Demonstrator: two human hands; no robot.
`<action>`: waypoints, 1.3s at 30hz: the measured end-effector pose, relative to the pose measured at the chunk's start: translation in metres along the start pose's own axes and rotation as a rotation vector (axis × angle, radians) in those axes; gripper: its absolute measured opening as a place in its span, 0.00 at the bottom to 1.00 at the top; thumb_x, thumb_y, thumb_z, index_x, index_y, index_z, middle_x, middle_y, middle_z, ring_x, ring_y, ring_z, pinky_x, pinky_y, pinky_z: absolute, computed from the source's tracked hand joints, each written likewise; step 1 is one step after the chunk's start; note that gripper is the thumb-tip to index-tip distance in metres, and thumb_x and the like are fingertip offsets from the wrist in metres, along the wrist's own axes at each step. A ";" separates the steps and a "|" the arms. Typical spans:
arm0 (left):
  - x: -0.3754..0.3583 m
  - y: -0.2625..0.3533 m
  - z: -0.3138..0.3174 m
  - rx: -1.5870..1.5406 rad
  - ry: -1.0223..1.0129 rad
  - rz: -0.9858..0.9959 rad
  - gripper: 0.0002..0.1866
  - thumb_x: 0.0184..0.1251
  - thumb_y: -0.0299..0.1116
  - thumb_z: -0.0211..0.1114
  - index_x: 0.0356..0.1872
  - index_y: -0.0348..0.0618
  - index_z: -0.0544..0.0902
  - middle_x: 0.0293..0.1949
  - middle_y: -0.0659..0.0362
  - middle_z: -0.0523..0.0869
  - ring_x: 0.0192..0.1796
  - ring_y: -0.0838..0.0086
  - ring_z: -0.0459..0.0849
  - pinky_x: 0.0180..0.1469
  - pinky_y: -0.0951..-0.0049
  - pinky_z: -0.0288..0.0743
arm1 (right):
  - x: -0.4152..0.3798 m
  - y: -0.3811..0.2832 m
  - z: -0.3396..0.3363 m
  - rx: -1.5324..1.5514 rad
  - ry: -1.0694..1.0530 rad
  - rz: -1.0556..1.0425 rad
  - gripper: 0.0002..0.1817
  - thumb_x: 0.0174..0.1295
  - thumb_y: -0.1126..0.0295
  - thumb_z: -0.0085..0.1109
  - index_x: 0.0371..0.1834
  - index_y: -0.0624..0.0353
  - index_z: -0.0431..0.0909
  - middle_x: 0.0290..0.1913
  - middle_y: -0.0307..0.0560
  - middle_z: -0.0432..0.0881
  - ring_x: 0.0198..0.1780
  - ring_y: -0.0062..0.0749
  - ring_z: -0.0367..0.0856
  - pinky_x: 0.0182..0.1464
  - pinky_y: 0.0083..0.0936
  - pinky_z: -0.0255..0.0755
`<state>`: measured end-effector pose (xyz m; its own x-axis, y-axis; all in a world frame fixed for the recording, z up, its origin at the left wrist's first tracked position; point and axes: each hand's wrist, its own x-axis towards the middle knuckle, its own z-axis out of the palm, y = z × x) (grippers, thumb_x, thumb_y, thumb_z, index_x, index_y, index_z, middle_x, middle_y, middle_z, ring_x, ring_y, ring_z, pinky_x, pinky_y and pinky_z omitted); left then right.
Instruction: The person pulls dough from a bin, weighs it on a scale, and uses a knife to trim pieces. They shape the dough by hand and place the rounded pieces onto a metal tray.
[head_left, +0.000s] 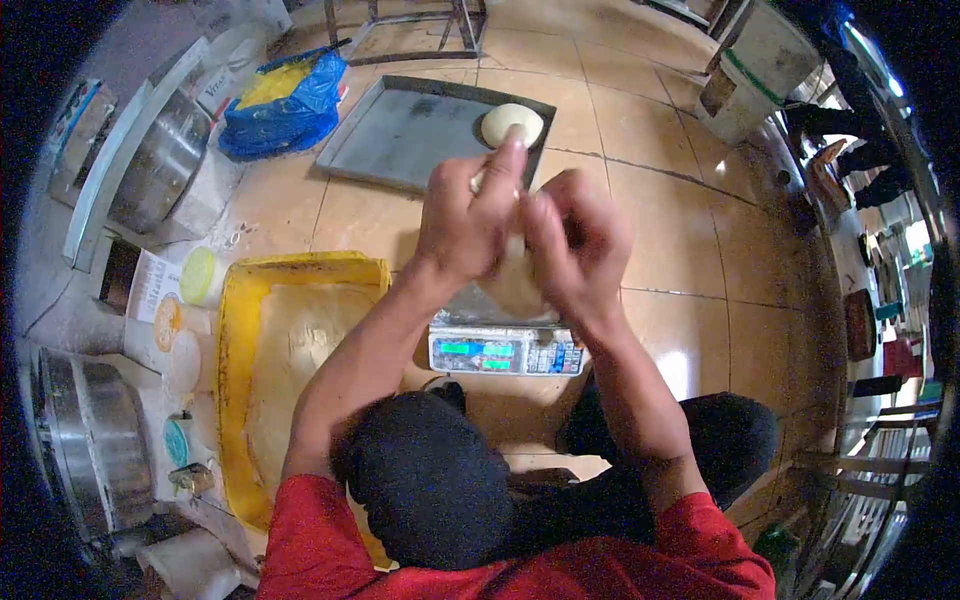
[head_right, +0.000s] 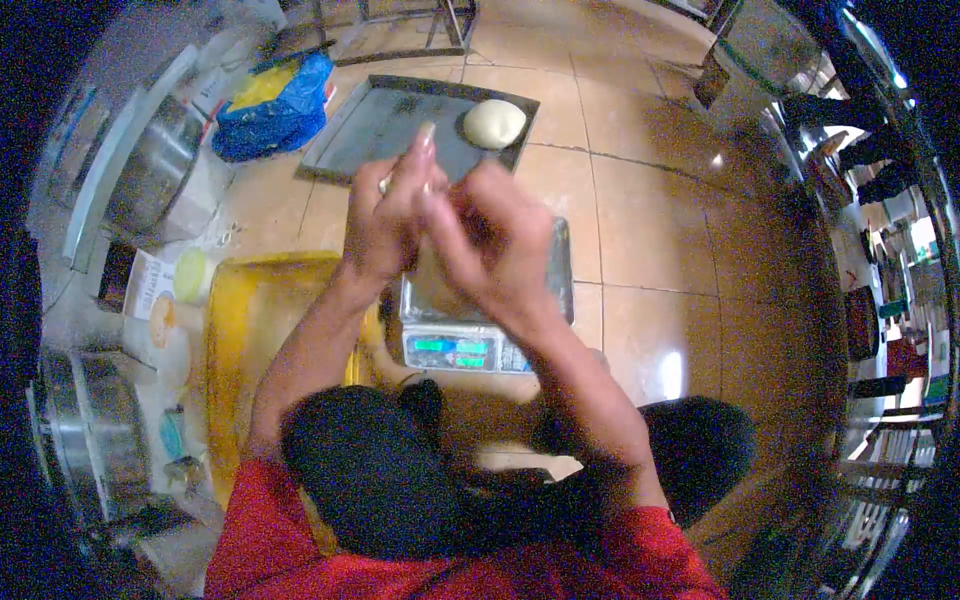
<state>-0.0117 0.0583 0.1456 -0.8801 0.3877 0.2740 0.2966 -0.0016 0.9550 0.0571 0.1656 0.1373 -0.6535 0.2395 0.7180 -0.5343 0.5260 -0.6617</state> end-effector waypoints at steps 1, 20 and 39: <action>0.001 -0.005 0.001 0.005 0.054 0.069 0.25 0.69 0.47 0.52 0.17 0.38 0.77 0.13 0.59 0.72 0.18 0.75 0.70 0.24 0.70 0.65 | 0.000 0.000 -0.004 0.022 -0.140 -0.092 0.14 0.52 0.66 0.66 0.24 0.63 0.72 0.23 0.46 0.71 0.26 0.30 0.71 0.28 0.23 0.65; -0.005 0.026 -0.001 0.447 -0.857 -0.200 0.27 0.42 0.57 0.73 0.25 0.37 0.86 0.24 0.47 0.83 0.45 0.61 0.83 0.49 0.73 0.74 | 0.024 0.023 -0.006 -0.551 0.169 -0.377 0.12 0.57 0.66 0.59 0.29 0.65 0.71 0.39 0.53 0.73 0.42 0.40 0.72 0.43 0.33 0.68; -0.089 -0.134 -0.119 0.441 -0.179 -0.205 0.20 0.69 0.46 0.53 0.47 0.38 0.79 0.36 0.47 0.85 0.39 0.60 0.85 0.42 0.67 0.76 | -0.167 0.212 0.138 -1.009 -0.749 0.316 0.32 0.64 0.44 0.37 0.65 0.53 0.63 0.69 0.54 0.58 0.72 0.49 0.51 0.65 0.66 0.40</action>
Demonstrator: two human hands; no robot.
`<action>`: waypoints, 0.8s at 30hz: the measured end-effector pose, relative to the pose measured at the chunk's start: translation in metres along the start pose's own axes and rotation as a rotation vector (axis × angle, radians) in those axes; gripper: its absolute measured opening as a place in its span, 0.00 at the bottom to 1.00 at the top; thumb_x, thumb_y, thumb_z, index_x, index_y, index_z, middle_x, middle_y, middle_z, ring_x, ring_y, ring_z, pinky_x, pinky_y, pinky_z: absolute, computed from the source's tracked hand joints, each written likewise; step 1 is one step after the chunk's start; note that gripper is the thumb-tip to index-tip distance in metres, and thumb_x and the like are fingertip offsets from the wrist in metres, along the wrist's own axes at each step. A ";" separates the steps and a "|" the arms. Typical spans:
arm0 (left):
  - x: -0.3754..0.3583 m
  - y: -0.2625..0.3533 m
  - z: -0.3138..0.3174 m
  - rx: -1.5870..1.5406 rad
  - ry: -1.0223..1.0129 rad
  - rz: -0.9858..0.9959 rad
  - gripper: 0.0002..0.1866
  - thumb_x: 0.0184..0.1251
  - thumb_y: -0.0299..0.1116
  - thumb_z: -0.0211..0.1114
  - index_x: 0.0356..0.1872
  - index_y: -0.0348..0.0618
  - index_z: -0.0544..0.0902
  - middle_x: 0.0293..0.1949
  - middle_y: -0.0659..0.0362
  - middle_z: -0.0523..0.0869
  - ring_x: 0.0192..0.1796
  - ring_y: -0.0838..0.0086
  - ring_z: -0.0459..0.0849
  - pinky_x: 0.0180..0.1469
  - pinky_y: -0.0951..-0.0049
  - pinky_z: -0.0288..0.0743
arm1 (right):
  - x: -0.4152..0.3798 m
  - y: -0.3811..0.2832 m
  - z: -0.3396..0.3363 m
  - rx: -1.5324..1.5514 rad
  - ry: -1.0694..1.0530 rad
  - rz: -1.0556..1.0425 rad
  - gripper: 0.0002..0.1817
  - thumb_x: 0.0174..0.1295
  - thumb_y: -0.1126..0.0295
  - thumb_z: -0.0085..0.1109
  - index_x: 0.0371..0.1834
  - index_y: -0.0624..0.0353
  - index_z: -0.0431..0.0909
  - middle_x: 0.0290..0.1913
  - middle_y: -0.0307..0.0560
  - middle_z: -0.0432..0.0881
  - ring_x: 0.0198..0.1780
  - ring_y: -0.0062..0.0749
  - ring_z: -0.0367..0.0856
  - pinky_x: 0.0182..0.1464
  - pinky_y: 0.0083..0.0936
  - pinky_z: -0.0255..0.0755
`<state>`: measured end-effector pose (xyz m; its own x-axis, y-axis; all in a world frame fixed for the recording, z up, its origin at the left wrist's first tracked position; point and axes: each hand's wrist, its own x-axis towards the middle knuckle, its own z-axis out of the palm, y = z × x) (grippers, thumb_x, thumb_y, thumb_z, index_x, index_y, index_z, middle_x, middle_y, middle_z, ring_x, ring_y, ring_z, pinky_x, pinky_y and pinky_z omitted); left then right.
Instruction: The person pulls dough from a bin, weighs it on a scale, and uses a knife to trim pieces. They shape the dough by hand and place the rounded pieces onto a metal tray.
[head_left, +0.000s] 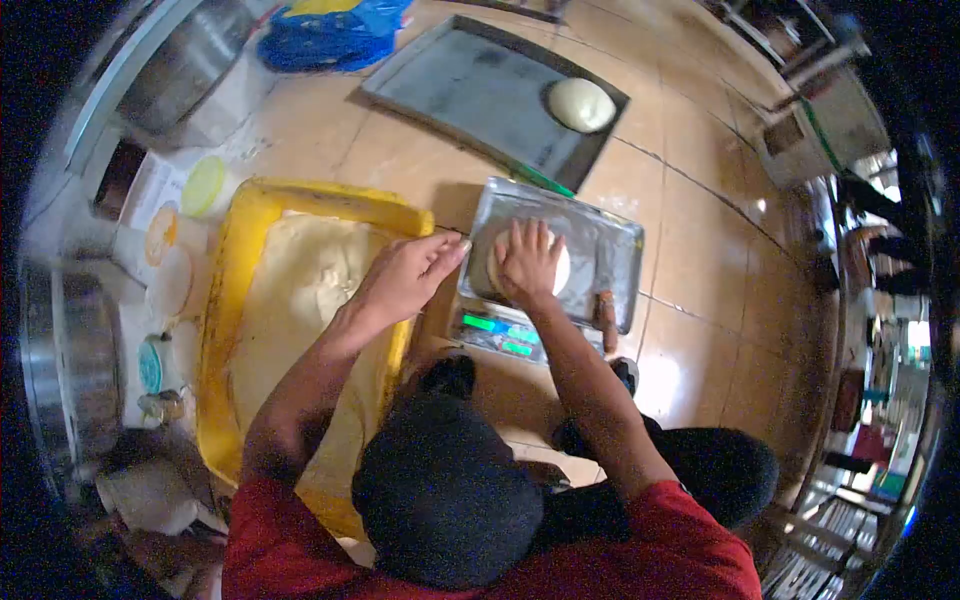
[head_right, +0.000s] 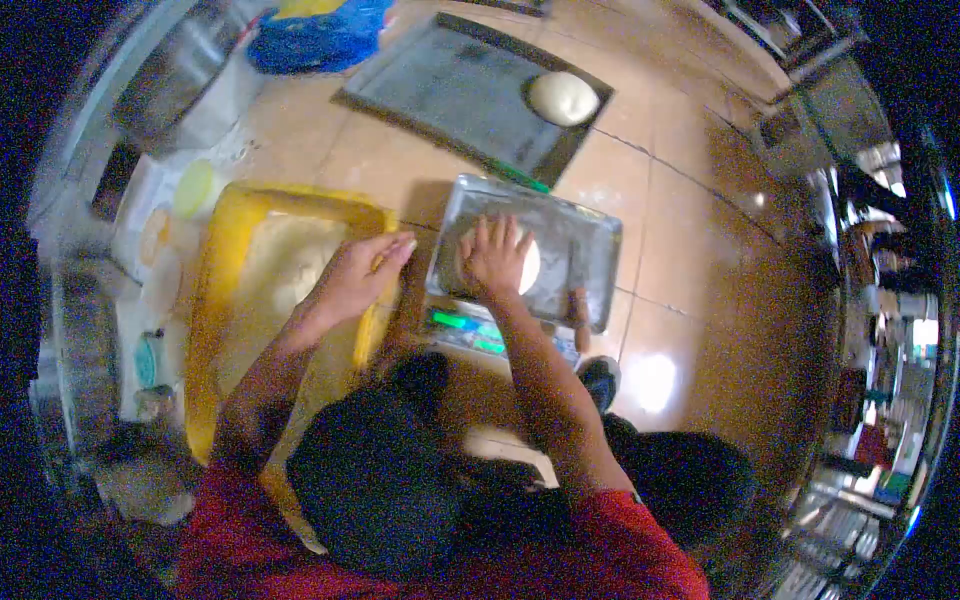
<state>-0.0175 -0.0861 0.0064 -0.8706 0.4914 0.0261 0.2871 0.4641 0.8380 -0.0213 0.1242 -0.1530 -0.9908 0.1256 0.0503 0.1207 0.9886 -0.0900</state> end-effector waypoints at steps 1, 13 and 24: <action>-0.004 -0.008 -0.011 0.002 0.026 -0.027 0.20 0.69 0.46 0.53 0.47 0.38 0.79 0.36 0.47 0.85 0.39 0.60 0.85 0.42 0.67 0.76 | 0.002 -0.001 0.009 -0.014 -0.054 -0.013 0.33 0.64 0.43 0.38 0.65 0.52 0.63 0.69 0.51 0.58 0.72 0.48 0.49 0.66 0.66 0.39; 0.000 -0.035 -0.047 -0.482 0.376 -0.045 0.20 0.72 0.42 0.50 0.49 0.33 0.77 0.41 0.53 0.84 0.45 0.73 0.81 0.49 0.74 0.73 | -0.032 -0.140 -0.066 0.064 -0.434 -1.050 0.21 0.63 0.53 0.48 0.19 0.53 0.82 0.25 0.48 0.82 0.42 0.36 0.79 0.60 0.45 0.61; 0.030 -0.043 0.006 -0.607 0.295 -0.320 0.28 0.70 0.54 0.46 0.47 0.38 0.79 0.41 0.55 0.84 0.42 0.73 0.80 0.47 0.73 0.72 | -0.004 -0.032 -0.098 0.784 0.026 -0.157 0.18 0.61 0.73 0.49 0.55 0.60 0.65 0.46 0.64 0.74 0.43 0.56 0.76 0.41 0.41 0.71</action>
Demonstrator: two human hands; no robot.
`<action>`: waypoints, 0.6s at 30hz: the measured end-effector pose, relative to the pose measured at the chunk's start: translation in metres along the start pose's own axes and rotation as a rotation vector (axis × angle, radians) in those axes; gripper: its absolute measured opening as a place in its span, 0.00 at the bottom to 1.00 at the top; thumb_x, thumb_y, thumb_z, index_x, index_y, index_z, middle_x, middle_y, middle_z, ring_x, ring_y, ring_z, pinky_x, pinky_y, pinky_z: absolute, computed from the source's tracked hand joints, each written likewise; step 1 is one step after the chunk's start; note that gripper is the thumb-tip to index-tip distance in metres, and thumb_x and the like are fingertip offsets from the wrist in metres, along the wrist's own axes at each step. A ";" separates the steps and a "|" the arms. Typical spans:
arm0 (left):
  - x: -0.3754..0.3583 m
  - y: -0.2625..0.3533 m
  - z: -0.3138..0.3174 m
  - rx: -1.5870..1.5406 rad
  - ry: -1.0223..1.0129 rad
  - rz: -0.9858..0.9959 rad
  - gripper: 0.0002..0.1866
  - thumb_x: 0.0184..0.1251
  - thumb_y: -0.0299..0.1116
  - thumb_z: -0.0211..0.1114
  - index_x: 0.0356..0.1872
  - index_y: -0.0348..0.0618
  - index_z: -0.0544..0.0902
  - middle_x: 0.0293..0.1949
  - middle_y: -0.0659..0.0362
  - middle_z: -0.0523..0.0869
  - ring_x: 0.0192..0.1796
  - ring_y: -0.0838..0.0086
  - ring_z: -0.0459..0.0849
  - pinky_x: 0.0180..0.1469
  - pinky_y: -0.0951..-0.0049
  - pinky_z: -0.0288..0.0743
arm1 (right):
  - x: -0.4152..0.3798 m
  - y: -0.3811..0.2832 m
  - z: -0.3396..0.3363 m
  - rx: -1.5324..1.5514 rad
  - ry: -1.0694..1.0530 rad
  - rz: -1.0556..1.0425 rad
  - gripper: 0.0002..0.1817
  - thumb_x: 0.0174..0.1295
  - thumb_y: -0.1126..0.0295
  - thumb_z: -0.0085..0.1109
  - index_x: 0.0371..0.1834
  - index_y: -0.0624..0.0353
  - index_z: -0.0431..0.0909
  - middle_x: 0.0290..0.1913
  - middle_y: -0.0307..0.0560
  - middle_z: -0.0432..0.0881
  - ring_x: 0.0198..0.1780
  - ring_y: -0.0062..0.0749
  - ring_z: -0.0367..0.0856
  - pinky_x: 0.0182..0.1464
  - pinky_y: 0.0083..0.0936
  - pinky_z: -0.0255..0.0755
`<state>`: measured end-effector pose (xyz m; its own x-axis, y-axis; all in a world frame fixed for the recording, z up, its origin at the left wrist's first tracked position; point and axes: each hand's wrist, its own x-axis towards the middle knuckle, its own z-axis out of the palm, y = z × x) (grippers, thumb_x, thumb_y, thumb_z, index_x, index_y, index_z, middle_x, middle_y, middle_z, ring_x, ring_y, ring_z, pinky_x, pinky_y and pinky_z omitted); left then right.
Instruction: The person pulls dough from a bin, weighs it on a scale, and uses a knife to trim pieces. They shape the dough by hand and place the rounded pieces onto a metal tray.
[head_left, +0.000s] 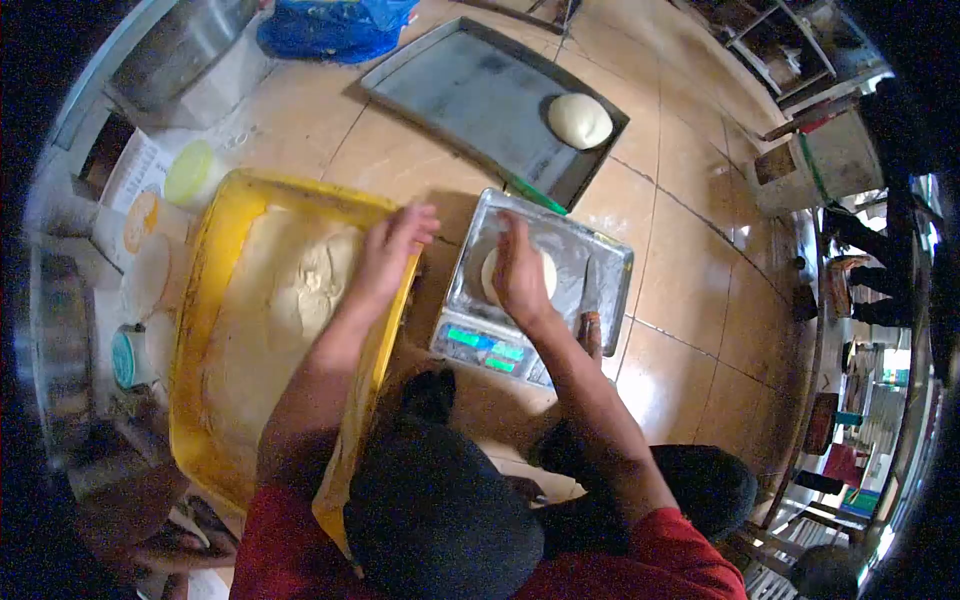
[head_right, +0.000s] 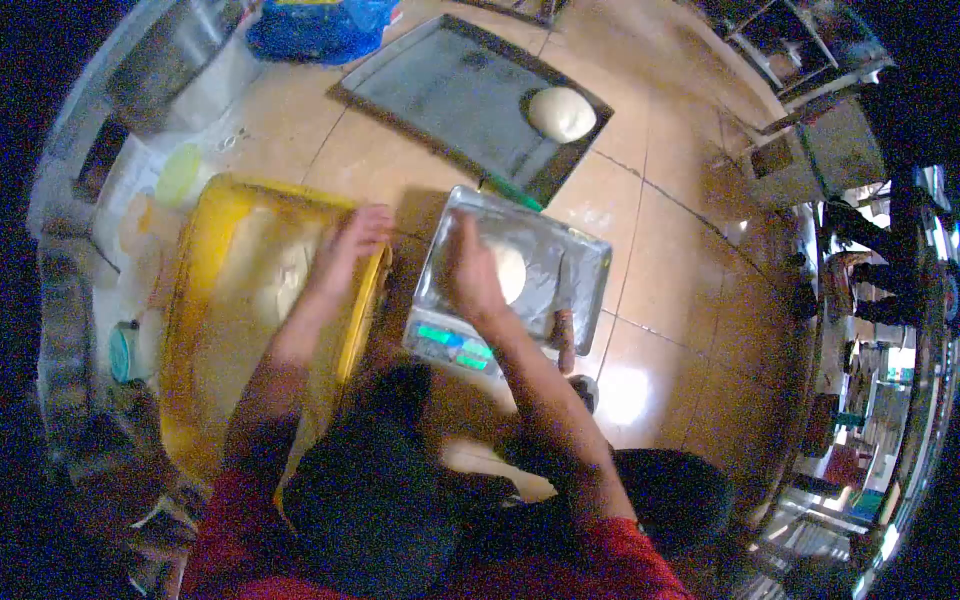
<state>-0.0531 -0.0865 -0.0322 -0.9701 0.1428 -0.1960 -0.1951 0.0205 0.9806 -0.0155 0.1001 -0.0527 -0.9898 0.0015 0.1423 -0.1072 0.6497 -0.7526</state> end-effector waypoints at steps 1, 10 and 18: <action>0.005 -0.008 0.016 -0.008 -0.013 -0.037 0.28 0.69 0.54 0.46 0.48 0.38 0.79 0.44 0.55 0.83 0.45 0.72 0.80 0.48 0.72 0.71 | 0.012 -0.002 -0.014 -0.078 0.099 0.063 0.26 0.60 0.73 0.50 0.63 0.56 0.59 0.55 0.64 0.70 0.51 0.57 0.73 0.47 0.42 0.70; 0.041 -0.141 0.113 0.158 -0.188 -0.438 0.45 0.61 0.66 0.45 0.70 0.42 0.52 0.72 0.50 0.50 0.72 0.61 0.51 0.67 0.57 0.51 | -0.005 0.129 -0.004 -0.078 0.014 0.305 0.28 0.64 0.47 0.42 0.59 0.52 0.70 0.59 0.56 0.70 0.61 0.45 0.67 0.60 0.50 0.59; 0.058 -0.172 0.120 -0.383 -0.371 -0.558 0.41 0.58 0.62 0.54 0.64 0.40 0.61 0.64 0.53 0.63 0.64 0.63 0.65 0.59 0.59 0.64 | 0.000 0.117 -0.037 0.408 -0.199 0.905 0.40 0.48 0.35 0.58 0.48 0.65 0.77 0.44 0.53 0.79 0.45 0.44 0.77 0.43 0.40 0.73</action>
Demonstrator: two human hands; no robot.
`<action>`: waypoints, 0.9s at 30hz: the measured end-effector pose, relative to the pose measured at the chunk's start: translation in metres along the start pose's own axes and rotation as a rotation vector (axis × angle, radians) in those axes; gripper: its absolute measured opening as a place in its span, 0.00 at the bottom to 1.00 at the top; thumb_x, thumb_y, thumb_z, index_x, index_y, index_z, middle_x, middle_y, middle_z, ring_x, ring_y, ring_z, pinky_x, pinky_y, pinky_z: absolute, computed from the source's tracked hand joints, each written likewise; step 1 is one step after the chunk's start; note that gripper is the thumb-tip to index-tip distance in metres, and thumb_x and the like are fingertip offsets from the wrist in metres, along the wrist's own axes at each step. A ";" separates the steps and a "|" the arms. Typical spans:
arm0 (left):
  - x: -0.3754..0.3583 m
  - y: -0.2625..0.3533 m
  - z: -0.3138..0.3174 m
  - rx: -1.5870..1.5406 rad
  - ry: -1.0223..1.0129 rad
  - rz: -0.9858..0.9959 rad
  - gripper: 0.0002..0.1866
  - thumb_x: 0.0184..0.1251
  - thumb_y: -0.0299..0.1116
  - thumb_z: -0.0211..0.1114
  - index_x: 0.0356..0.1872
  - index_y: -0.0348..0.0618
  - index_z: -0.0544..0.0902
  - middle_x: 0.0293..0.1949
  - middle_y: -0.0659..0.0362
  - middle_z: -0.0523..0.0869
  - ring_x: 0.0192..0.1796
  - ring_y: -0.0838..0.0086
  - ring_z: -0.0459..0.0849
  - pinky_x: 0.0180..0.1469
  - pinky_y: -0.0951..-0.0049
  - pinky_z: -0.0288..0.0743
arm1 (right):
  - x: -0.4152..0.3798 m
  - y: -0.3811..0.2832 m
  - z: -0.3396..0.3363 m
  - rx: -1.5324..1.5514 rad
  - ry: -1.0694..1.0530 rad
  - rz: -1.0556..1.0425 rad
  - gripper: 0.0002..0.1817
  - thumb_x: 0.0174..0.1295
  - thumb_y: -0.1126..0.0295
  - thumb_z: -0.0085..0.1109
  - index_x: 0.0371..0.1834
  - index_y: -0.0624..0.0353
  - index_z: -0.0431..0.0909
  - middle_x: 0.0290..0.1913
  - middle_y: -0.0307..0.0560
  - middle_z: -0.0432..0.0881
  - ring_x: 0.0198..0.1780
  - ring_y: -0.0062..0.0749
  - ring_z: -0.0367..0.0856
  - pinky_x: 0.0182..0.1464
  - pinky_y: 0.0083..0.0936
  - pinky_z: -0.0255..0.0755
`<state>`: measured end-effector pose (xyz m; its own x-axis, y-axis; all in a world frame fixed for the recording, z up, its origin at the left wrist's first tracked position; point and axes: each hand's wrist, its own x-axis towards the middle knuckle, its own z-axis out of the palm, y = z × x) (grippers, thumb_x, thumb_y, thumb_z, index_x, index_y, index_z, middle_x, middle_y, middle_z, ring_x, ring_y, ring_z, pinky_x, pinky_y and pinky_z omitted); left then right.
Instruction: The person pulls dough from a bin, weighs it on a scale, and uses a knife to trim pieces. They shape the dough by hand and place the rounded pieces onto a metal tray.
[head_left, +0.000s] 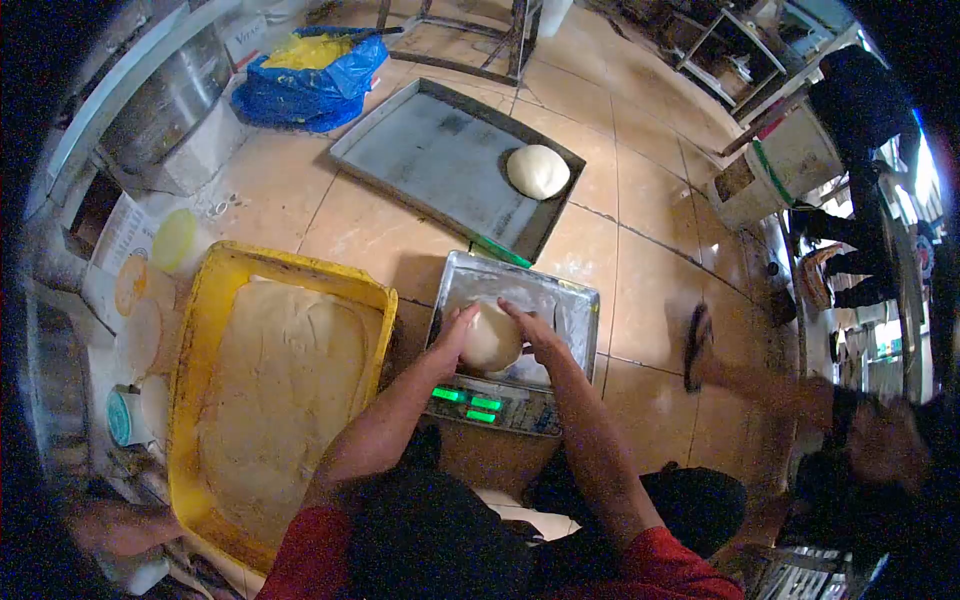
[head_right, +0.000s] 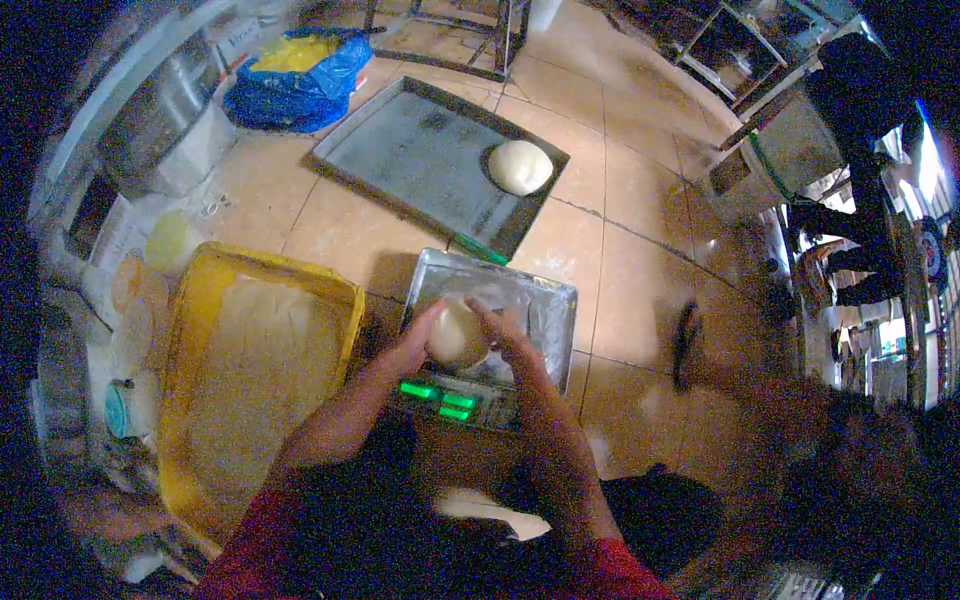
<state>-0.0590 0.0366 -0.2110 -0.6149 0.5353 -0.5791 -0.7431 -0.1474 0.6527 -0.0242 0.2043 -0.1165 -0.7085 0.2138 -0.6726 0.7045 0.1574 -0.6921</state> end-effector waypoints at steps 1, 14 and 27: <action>0.009 -0.005 -0.007 -0.091 -0.114 -0.038 0.38 0.58 0.61 0.54 0.61 0.41 0.65 0.61 0.53 0.68 0.60 0.63 0.69 0.57 0.60 0.67 | 0.002 0.005 0.006 -0.078 -0.025 -0.010 0.40 0.47 0.36 0.60 0.49 0.65 0.76 0.44 0.53 0.80 0.45 0.43 0.78 0.44 0.39 0.73; -0.069 0.067 0.016 -0.313 0.077 0.042 0.44 0.58 0.70 0.45 0.68 0.51 0.55 0.63 0.58 0.63 0.64 0.67 0.60 0.57 0.47 0.63 | 0.023 -0.075 0.001 0.644 -0.125 -0.315 0.18 0.59 0.63 0.56 0.51 0.59 0.71 0.45 0.49 0.80 0.43 0.39 0.82 0.44 0.38 0.79; -0.140 0.101 0.024 -0.400 -0.021 0.179 0.43 0.59 0.66 0.50 0.69 0.51 0.51 0.61 0.52 0.65 0.60 0.65 0.65 0.56 0.50 0.63 | 0.018 -0.112 -0.024 0.696 -0.043 -0.438 0.27 0.60 0.56 0.56 0.60 0.56 0.62 0.51 0.55 0.70 0.51 0.47 0.74 0.47 0.42 0.75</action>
<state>-0.0413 -0.0336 -0.0521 -0.7406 0.4886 -0.4613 -0.6719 -0.5473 0.4991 -0.1150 0.2134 -0.0446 -0.9240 0.2329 -0.3033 0.1863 -0.4185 -0.8889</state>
